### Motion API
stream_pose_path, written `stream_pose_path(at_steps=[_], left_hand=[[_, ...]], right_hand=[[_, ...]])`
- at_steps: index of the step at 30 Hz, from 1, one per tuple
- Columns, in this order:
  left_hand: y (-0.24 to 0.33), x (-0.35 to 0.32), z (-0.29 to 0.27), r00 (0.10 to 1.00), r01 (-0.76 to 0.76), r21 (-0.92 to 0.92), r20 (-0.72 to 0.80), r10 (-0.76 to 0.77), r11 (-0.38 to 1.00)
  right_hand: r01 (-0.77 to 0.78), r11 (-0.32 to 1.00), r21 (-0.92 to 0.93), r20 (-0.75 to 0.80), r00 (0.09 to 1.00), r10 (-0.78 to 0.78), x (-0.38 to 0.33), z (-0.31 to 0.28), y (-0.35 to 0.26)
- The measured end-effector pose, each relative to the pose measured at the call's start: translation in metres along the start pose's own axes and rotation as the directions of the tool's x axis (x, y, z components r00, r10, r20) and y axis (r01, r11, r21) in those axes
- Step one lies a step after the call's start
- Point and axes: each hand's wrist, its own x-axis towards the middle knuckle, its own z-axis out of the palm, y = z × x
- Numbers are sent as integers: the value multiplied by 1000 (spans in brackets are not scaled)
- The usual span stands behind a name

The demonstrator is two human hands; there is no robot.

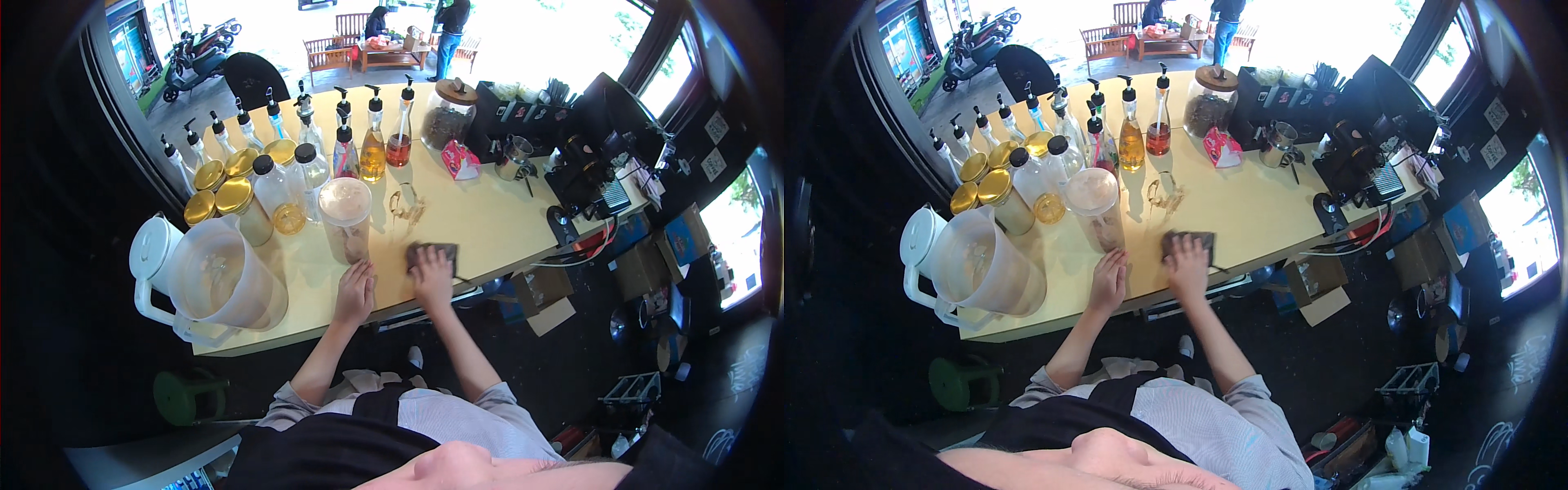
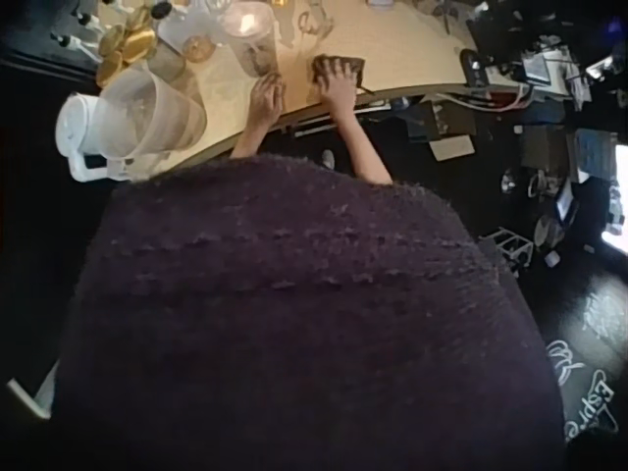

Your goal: The person wipes a wooden counter with a cloth and then touches a glass jar and several syrup bottles.

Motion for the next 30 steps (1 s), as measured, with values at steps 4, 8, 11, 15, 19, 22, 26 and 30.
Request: stream_pose_path(at_steps=[4, 8, 11, 15, 19, 22, 26, 30], left_hand=[[-5, -7, -1, 1000, -5, 18, -10, 6, 1000], [-3, -7, -5, 999, 20, -1, 25, -20, 1000], [2, -4, -6, 999, 24, -6, 33, -24, 1000], [5, 2, 2, 999, 19, -7, 38, -19, 1000], [4, 1, -1, 998, 10, 23, 56, -11, 1000], [1, -4, -3, 998, 36, 16, 41, -37, 999], [-2, -7, -3, 997, 56, 39, 47, -57, 998], [2, -6, 0, 996, 64, 80, 50, -68, 995]], right_hand=[[187, 978, 96, 27, 981, -190, -59, -9, -63], [220, 972, 78, 88, 970, -227, -65, -17, -75], [219, 966, 138, 34, 974, -226, -32, -1, -65], [173, 981, 89, -4, 985, -174, 34, 25, -52], [144, 988, 59, 29, 989, -146, 42, 28, -56], [172, 980, 102, 50, 983, -178, 11, 18, -58], [197, 973, 120, 107, 972, -210, -41, -10, -51], [182, 975, 128, 125, 972, -198, -39, -17, -42]])
